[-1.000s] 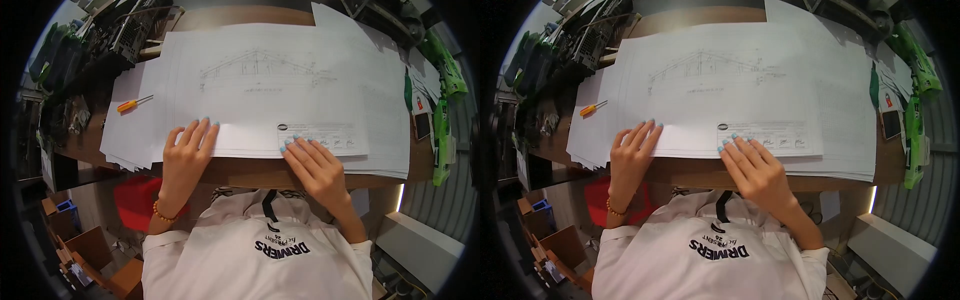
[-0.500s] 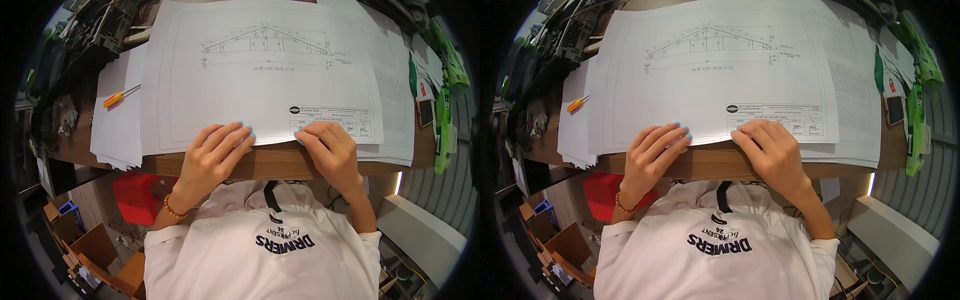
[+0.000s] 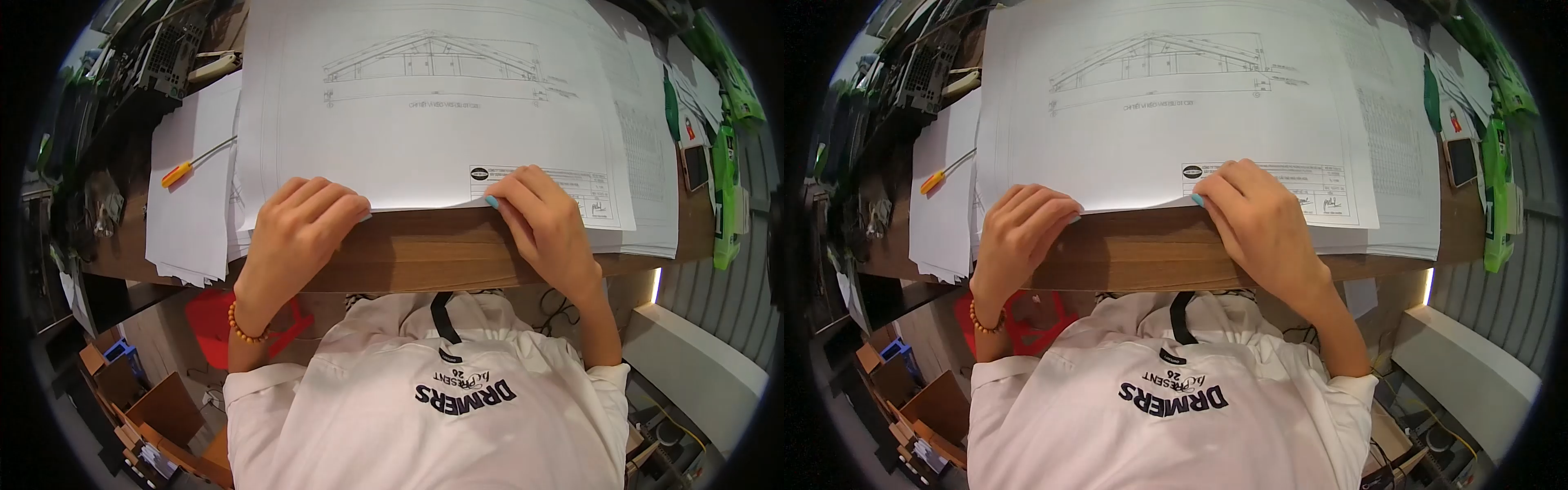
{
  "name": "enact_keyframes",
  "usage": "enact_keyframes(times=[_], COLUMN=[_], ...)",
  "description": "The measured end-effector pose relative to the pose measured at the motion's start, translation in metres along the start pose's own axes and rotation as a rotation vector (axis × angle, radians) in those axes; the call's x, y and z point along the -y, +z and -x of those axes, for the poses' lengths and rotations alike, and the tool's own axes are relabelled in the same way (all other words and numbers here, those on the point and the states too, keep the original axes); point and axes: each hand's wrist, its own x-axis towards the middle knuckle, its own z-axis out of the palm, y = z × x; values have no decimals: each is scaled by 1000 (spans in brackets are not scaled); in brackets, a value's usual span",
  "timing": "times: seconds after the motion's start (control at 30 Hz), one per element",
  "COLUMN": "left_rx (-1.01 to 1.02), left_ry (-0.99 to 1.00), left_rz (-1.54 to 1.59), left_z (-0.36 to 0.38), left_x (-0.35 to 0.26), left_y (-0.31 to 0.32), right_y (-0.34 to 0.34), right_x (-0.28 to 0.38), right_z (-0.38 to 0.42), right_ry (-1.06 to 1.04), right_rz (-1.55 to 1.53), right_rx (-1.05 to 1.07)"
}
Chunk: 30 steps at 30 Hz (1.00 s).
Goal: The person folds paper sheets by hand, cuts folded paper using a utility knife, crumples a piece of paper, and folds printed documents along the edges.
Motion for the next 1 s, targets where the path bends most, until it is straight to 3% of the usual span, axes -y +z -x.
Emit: enact_keyframes(times=[0.23,0.3,0.4,0.57,0.63,0.67,0.73,0.77,0.87,1.0], left_rx=[83,94,128,187,-44,-41,-256,-233,-139,-146], left_ry=[-185,-232,-295,-400,-266,-265,-57,39,77,37], left_rz=[192,249,308,358,-18,-18,-147,-159,-128,-165], left_z=[-8,-8,-8,-10,-11,-11,-10,-6,-12,-15], left_x=[12,12,13,10,1,-5,-23,-30,-37,-31], left_y=[6,7,5,3,6,9,18,25,40,42], right_y=[-3,-3,-5,-9,-9,-8,-8,-8,-6,-9], right_x=[-3,-3,-11,-14,-16,-16,-16,-16,-17,-14], right_z=[-7,-8,-14,-22,-21,-20,-19,-19,-18,-16], right_ry=[19,124,10,44,29,25,23,20,9,46], right_rz=[29,-109,26,-6,-14,-21,-30,-32,-47,-103], right_rx=[20,21,47,138,144,129,115,106,94,91])
